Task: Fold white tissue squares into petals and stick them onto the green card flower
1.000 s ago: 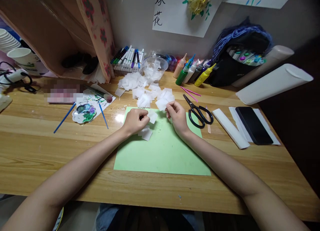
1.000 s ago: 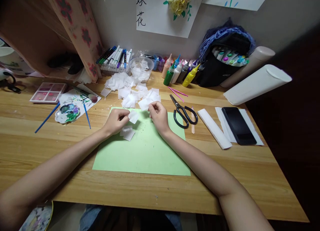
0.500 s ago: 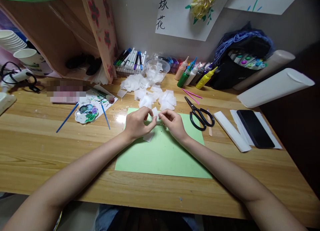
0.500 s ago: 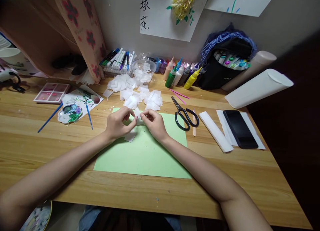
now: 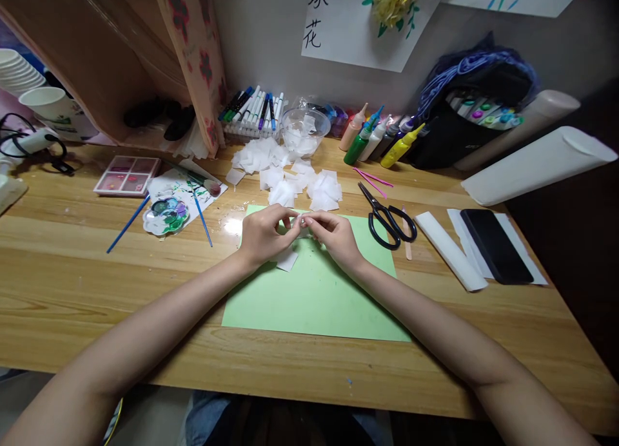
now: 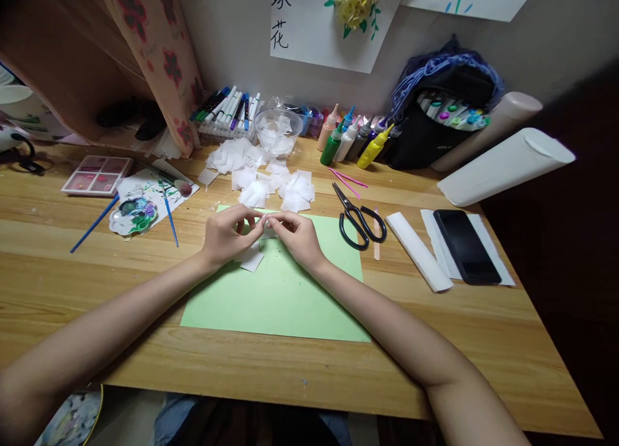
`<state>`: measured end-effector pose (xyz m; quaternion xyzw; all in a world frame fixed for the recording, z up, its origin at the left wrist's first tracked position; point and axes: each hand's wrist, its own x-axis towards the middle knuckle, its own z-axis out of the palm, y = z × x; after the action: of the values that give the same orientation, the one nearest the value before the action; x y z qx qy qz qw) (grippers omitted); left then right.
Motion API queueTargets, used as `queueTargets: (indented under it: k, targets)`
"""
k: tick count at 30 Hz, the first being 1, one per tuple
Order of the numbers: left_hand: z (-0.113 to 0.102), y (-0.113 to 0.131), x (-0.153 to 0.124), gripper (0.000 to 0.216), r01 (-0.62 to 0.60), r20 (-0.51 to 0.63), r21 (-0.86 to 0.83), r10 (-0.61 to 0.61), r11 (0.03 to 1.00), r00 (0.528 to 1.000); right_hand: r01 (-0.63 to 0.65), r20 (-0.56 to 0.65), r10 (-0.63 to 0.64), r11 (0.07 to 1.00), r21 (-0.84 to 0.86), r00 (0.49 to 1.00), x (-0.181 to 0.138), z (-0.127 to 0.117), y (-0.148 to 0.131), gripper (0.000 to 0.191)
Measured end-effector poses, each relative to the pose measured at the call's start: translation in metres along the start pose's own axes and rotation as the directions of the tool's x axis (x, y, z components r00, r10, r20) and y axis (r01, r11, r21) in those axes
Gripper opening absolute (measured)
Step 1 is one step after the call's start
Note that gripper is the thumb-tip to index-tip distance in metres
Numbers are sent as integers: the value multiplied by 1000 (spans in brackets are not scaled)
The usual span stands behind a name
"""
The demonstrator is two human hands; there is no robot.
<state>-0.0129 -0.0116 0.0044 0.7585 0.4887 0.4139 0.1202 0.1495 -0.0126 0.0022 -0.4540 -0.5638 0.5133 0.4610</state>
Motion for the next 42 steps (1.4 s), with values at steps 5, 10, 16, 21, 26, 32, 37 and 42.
queueTargets:
  k: [5,10,16,21,26,32,37,42]
  targets:
    - [0,-1,0,16,-11,-4,-17,11,1000,1000,11,-8,-12,1000,-19,1000,0,-1,2,15]
    - [0,-1,0,17,4,12,-7,-4,1000,1000,11,-11,-12,998,-61,1000,-1,-1,4,18]
    - [0,0,0,18,7,25,-3,-7,1000,1000,-5,-20,4,999,-49,1000,-1,-1,3,18]
    - [-1,1,1,19,-4,43,-5,4,1000,999,-7,-45,5,998,-60,999,0,0,2,21]
    - [-1,3,-1,18,-60,62,-39,62,997,996,-17,-57,15,999,-34,998,0,0,3,19]
    - [2,3,-3,19,-53,53,10,52,999,997,-10,-57,7,999,-43,998,0,0,3,19]
    - [0,2,1,18,50,20,-13,-50,999,999,-5,-99,0,999,-53,995,1,-1,3,18]
    - [-2,-2,6,18,234,-3,-131,-237,963,972,-28,-125,23,999,-39,992,4,-2,4,16]
